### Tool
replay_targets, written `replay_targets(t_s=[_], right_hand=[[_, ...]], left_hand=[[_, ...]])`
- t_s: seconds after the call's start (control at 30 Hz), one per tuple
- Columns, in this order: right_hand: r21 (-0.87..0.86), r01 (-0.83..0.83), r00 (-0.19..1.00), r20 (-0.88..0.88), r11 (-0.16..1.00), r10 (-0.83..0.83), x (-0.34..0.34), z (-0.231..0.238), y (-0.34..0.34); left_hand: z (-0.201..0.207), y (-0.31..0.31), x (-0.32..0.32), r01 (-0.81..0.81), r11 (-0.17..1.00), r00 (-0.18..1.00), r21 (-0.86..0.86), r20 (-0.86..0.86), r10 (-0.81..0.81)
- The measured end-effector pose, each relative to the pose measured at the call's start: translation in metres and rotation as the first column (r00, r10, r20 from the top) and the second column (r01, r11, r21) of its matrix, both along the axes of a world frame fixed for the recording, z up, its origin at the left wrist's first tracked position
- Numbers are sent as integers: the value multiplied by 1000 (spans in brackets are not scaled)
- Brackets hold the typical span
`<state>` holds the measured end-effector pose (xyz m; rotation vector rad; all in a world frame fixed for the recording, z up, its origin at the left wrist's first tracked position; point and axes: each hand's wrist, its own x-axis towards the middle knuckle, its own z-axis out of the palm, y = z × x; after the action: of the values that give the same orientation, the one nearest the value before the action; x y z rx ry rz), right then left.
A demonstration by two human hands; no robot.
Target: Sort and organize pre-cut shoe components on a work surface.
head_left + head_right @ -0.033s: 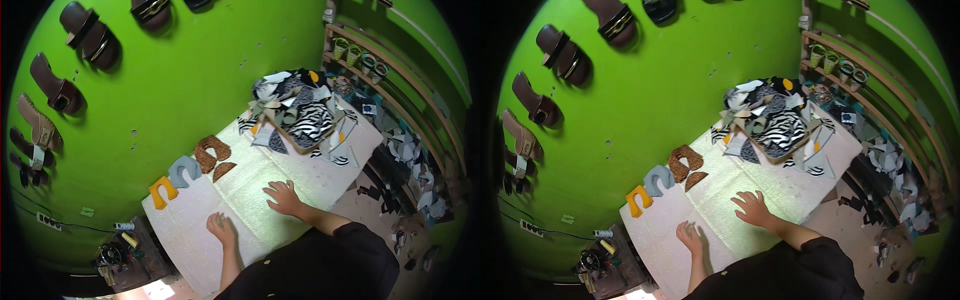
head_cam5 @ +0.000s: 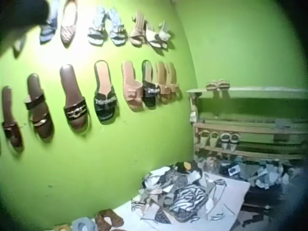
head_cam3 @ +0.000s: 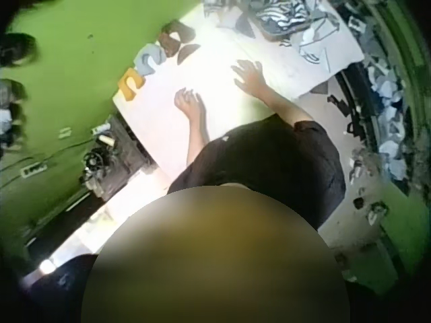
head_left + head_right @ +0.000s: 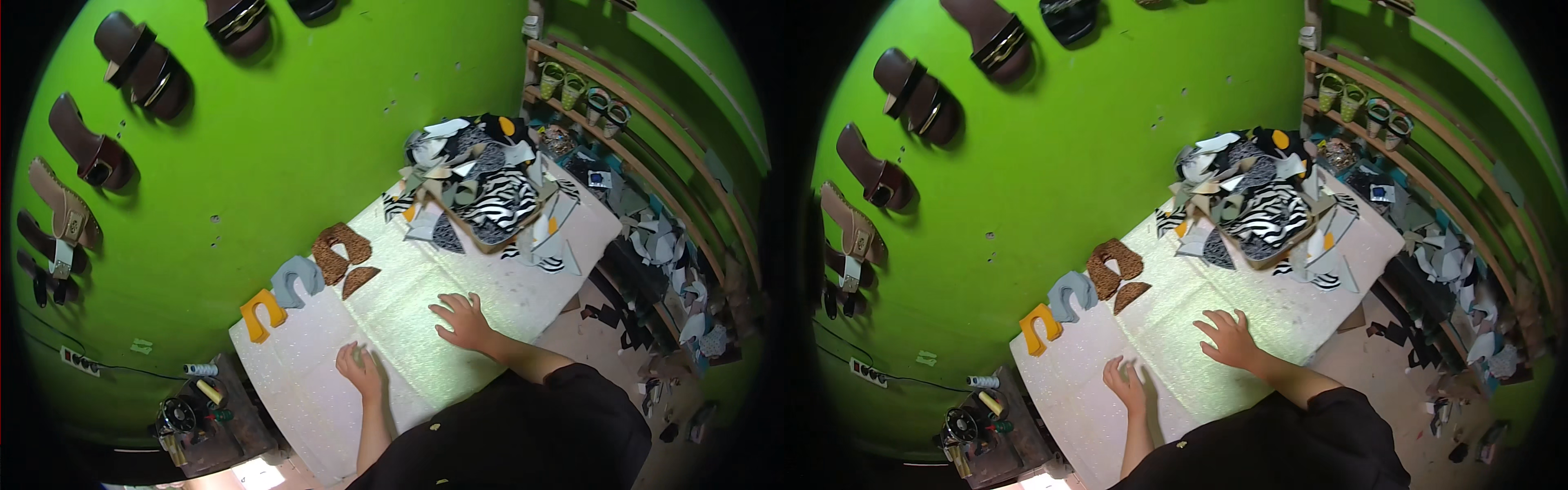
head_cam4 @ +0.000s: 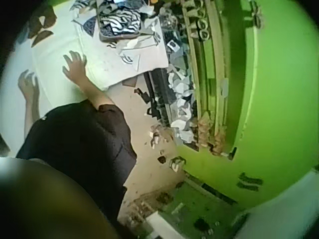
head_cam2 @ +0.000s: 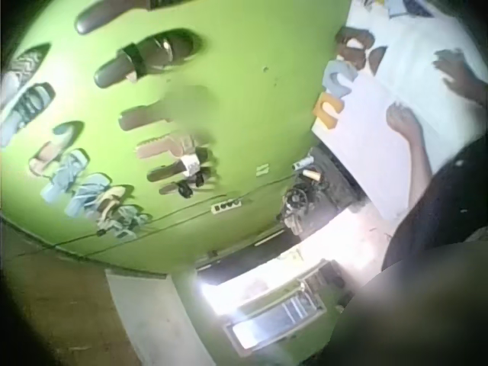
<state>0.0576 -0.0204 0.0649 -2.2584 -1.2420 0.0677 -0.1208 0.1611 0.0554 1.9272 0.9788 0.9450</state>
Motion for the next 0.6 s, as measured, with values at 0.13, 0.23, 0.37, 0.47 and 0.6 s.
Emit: replay_targets(t_s=[0.13,0.23,0.37,0.47,0.6], right_hand=[[-16,119,992,32,993,-118,35,-1,-58],[-104,259,964,88,960,-250,72,-10,-98],[-250,411,912,119,877,-393,138,-29,-156],[-313,393,920,123,865,-373,183,-47,-190],[-315,228,973,61,921,-221,211,-46,-211]], left_hand=[[6,-47,60,136,974,986,182,-120,-115],[-1,-96,101,171,968,982,183,-112,-153],[-11,-158,154,326,927,941,183,-160,-299],[-11,-196,184,424,891,898,162,-204,-390],[-12,-223,206,465,867,877,177,-227,-424]])
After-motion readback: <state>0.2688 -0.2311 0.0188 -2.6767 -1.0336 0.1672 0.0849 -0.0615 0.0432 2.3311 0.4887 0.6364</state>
